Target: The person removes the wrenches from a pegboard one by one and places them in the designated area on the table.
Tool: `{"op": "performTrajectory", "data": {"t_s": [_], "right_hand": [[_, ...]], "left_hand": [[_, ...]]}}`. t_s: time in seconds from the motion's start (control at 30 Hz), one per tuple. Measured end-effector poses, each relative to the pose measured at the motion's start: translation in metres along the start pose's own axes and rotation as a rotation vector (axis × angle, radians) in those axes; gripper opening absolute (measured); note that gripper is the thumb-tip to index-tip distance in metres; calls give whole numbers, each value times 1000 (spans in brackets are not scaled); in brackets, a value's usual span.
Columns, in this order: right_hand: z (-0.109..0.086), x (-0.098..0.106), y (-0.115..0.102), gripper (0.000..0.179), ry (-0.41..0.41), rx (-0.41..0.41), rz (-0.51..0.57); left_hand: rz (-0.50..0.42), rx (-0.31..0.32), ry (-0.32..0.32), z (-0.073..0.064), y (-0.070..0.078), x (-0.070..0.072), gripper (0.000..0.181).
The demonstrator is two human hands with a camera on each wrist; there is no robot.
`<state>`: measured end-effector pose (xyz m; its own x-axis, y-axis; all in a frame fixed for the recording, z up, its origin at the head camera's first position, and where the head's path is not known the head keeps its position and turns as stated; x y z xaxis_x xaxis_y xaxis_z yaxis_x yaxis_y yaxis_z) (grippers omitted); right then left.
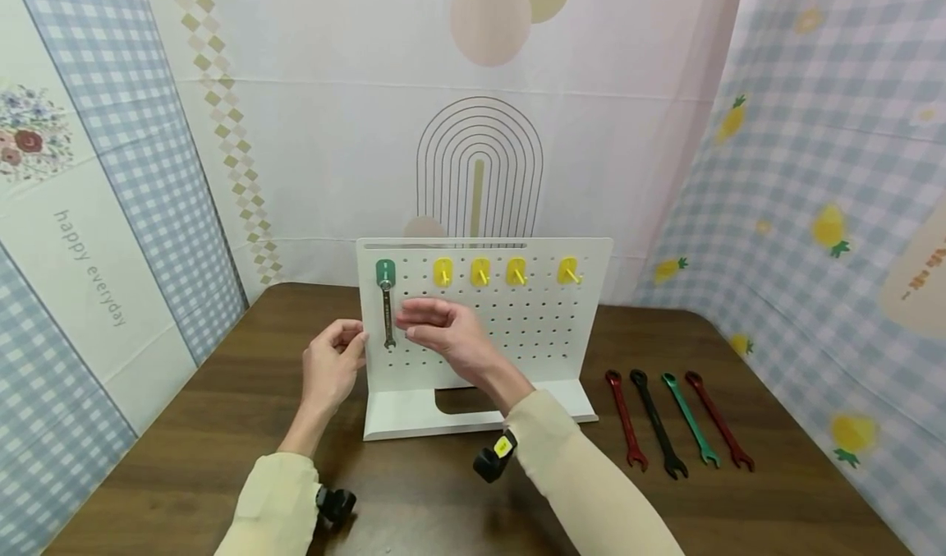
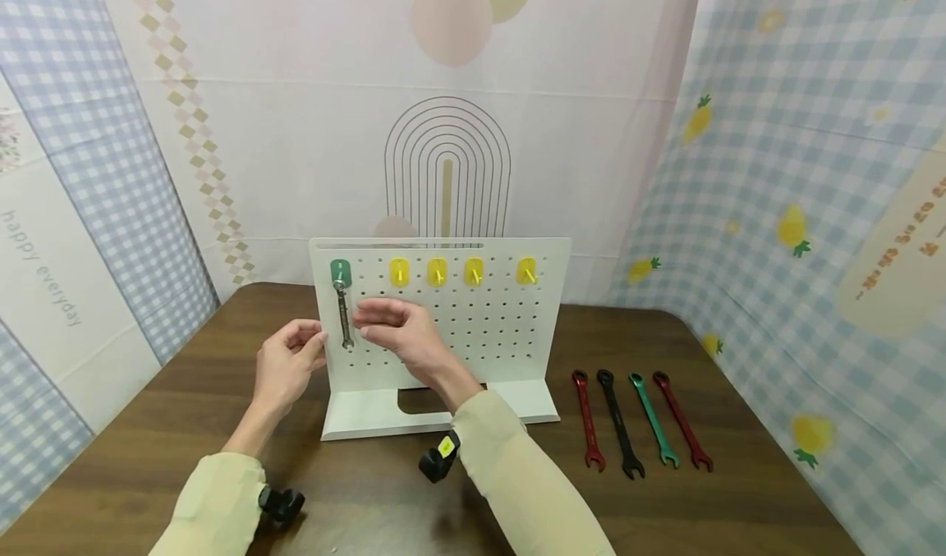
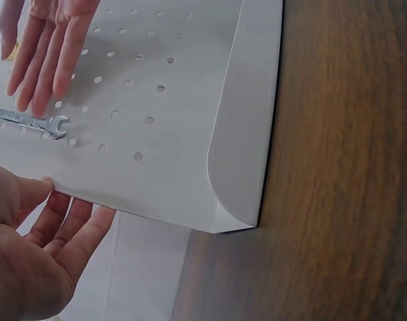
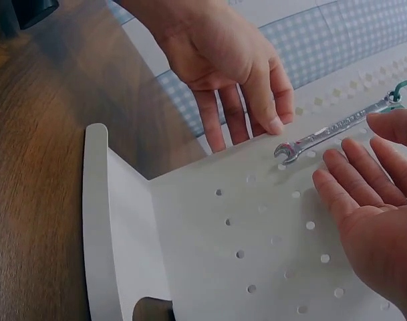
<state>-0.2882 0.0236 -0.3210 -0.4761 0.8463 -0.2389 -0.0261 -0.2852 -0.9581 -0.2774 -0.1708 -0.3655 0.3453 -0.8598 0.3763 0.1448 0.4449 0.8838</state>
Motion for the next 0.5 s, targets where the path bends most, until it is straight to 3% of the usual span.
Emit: {"op": "performTrajectory", "data": {"t_s": [0.5], "right_hand": [[9, -13, 3, 49, -37, -18, 29]], "left_hand": [[-20, 3, -9, 0, 1, 0, 16]]}}
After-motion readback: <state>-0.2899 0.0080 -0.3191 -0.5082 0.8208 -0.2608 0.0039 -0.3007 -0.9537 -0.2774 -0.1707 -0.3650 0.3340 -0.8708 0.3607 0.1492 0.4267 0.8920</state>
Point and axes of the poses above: each hand's wrist, its own z-axis towards the middle knuckle, its own x-axis out of the back of the hand, y = z × x, the point moved 5 cm from there along z, towards the middle knuckle, and after that the axes turned 7 degrees about z, right-handed, at the moved point
